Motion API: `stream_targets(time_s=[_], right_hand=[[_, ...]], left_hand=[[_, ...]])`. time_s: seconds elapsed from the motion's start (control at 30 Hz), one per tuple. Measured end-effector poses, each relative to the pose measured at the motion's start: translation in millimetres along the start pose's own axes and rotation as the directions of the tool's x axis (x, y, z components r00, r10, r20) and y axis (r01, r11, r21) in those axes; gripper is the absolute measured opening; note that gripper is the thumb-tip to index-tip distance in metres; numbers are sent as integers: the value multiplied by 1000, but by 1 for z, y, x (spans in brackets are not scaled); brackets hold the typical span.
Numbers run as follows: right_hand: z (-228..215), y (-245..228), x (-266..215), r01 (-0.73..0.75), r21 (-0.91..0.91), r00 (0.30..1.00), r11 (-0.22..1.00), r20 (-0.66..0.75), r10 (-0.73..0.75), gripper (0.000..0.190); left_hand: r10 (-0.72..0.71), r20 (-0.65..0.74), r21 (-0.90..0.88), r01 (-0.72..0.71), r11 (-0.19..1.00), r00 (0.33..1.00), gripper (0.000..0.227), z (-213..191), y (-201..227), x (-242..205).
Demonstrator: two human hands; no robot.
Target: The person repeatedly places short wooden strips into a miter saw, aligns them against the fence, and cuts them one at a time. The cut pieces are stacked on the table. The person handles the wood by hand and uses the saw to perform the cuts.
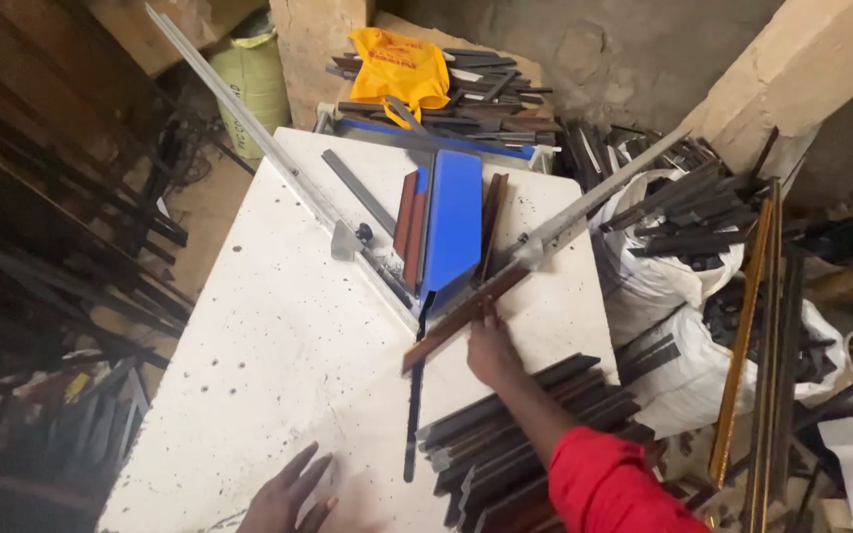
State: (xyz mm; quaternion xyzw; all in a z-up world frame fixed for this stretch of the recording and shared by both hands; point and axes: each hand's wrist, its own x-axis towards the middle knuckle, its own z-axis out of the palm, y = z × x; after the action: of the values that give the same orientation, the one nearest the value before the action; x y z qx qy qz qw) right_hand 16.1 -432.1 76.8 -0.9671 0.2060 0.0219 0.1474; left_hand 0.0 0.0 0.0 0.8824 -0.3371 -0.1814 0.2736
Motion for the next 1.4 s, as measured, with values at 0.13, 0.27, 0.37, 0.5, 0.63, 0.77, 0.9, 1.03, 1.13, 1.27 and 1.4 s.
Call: stream_targets(time_s=[0.13, 0.27, 0.37, 0.5, 0.63, 0.77, 0.9, 1.03, 1.13, 1.27, 1.4], right_hand=[[47, 65, 29, 216, -229, 951, 949, -169, -257, 64], [28, 66, 27, 332, -391, 908, 859, -116, -403, 66], [15, 54, 23, 319, -280, 925, 905, -116, -361, 76], [-10, 29, 17, 253, -311, 954, 916, -79, -290, 84], [1, 33, 22, 267, -374, 938, 888, -113, -329, 76], [-8, 23, 16, 235, -477, 927, 847, -151, -343, 65], [-14, 17, 14, 199, -532, 950, 823, -103, -296, 61], [-6, 22, 19, 198, -528, 953, 826, -94, -288, 61], [3, 32, 30, 165, -505, 982, 847, 5, -188, 68], [4, 43, 37, 229, -396, 970, 889, 18, -242, 73], [-42, 2, -8, 172, -380, 960, 909, 272, -67, 79]], left_hand=[[-69, -31, 30, 70, 997, 997, 70, -36, 12, 5], [-161, -255, 93, 190, 977, 954, 67, -53, 3, 12], [-166, -447, 107, 237, 966, 879, 59, -64, -2, 10], [-173, -594, -70, 165, 984, 785, 45, -78, 11, 9], [-70, -555, 187, 207, 960, 829, 48, -93, 36, 10], [-95, -581, 62, 161, 985, 808, 48, -94, 32, 9], [-105, -605, -12, 123, 992, 790, 48, -90, 27, 6], [-112, -598, -7, 135, 991, 793, 45, -88, 27, 4], [-126, -603, -20, 144, 989, 788, 45, -89, 28, 5], [-114, -601, -9, 136, 991, 791, 43, -90, 25, 6], [-59, -573, 41, 100, 994, 818, 44, -78, -1, 5]])
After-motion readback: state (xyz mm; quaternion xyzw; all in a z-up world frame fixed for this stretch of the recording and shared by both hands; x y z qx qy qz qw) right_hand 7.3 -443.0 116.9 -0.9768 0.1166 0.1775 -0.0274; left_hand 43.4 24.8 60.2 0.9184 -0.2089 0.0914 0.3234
